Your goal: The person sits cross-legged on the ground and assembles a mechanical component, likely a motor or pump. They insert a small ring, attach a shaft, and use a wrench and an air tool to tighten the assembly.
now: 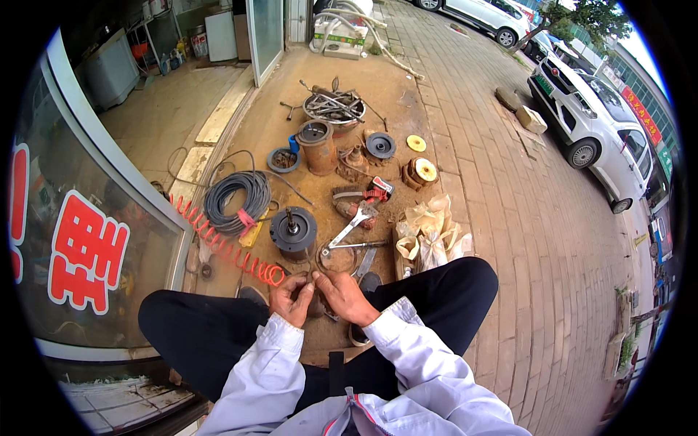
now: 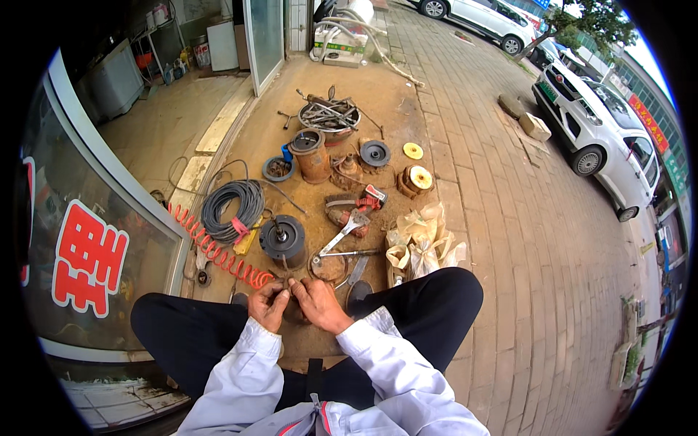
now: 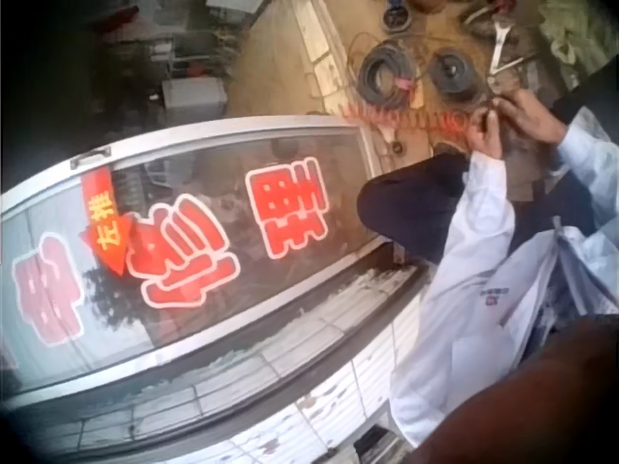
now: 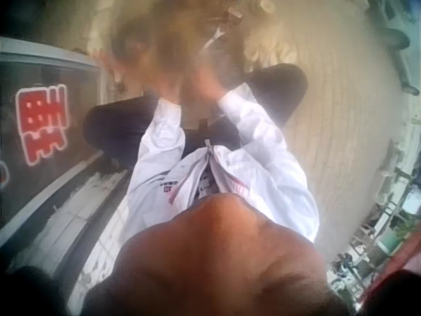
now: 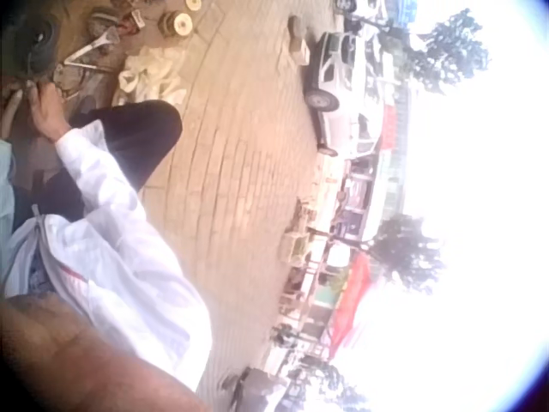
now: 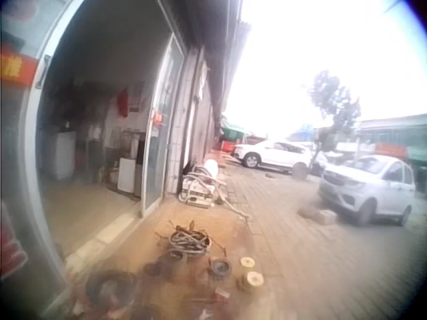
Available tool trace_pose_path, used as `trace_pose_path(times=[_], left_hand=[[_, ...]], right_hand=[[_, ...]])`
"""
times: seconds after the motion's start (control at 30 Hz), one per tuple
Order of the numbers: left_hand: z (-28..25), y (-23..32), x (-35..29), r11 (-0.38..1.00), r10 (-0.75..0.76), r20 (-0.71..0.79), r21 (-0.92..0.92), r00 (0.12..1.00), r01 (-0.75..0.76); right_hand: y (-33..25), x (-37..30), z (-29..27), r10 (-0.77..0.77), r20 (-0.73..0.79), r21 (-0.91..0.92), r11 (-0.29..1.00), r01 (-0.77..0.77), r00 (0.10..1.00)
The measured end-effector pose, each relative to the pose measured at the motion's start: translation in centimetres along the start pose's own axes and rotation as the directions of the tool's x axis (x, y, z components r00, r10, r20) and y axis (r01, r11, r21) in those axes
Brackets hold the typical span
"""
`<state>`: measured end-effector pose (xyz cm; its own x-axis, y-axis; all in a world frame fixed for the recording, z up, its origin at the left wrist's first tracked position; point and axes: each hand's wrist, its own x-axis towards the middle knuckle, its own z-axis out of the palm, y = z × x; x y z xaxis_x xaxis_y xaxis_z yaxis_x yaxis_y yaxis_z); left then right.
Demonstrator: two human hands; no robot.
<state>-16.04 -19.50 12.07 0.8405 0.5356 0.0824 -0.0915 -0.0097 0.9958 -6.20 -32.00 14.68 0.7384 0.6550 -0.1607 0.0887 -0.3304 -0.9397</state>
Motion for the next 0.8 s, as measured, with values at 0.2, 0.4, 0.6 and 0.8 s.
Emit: trace_pose_path(times=[0.2, 0.4, 0.6, 0.8], left_hand=[[0.2, 0.1, 0.4, 0.992, 0.088, 0.039, 0.086, 0.995, -0.091], [-0.3, 1.2, 0.6, 0.932, -0.09, 0.019, -0.35, 0.996, 0.091], [-0.1, 1.5, 0.7, 0.844, -0.13, -0.044, -0.53, 0.991, 0.087], [-0.4, 1.6, 0.9, 0.817, -0.178, -0.095, -0.569, 0.98, 0.093]], right_hand=[[-0.8, 0.1, -0.9, 0.26, 0.253, 0.518, 0.777, -0.357, 0.932], [-1.5, 0.2, -1.4, 0.143, 0.401, 0.765, 0.491, -0.416, 0.905], [-1.1, 0.4, -1.4, 0.071, 0.391, 0.798, 0.47, -0.377, 0.918], [-1.3, 0.6, -1.2, 0.112, 0.374, 0.785, 0.491, -0.378, 0.921]])
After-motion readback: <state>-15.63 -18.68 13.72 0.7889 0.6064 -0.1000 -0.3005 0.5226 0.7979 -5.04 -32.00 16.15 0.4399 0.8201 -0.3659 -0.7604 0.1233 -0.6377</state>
